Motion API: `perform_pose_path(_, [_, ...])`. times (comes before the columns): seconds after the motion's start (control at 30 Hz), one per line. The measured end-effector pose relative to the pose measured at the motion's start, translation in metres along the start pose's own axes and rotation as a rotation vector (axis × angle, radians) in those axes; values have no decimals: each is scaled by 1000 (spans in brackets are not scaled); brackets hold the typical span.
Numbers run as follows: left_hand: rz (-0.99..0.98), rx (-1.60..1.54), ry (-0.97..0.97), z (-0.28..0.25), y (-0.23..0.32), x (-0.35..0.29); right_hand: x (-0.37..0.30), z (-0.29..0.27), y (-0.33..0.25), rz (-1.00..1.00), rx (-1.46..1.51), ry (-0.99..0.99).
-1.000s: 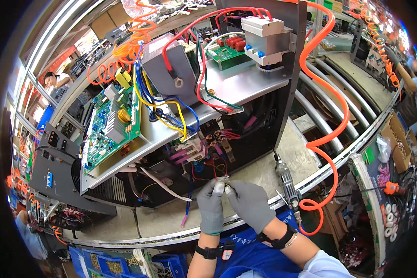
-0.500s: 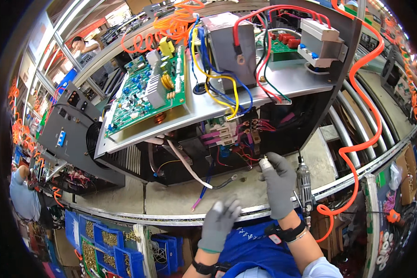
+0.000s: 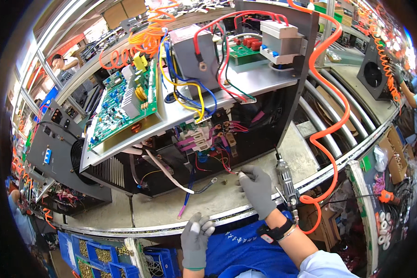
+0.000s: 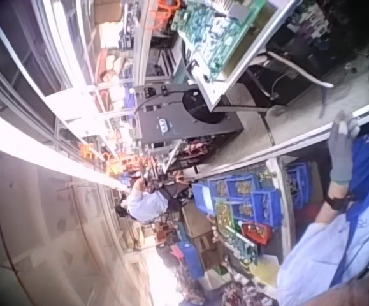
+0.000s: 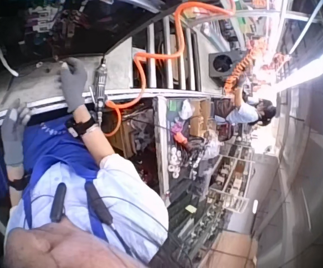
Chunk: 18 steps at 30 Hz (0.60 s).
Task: The recorder is assembling internal components of a large power unit or inverter, using a pneumatic screwdriver to fasten wires and components.
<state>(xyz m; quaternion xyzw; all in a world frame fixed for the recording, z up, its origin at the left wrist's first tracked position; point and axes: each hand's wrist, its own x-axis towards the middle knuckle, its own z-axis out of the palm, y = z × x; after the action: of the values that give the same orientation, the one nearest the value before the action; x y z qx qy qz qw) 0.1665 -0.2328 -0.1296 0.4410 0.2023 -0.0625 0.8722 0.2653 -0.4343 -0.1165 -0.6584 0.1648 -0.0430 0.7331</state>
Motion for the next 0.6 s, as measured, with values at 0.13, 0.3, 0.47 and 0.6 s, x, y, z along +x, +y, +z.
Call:
perform_pose_path(0.13, [79,223,-181,48,-5,26,-2,3,-7,58,336,-66])
perform_pose_path(0.3, [155,308,-311,106,-5,84,-7,9,-8,-224,184,16])
perform_pose_path(0.47, [-5,207,-297,116,-17,115,-4,-7,-8,-600,-415,86])
perform_pose_path(0.6, [-197,-72,-324,108,-25,127,-6,-12,-9,-646,-611,102])
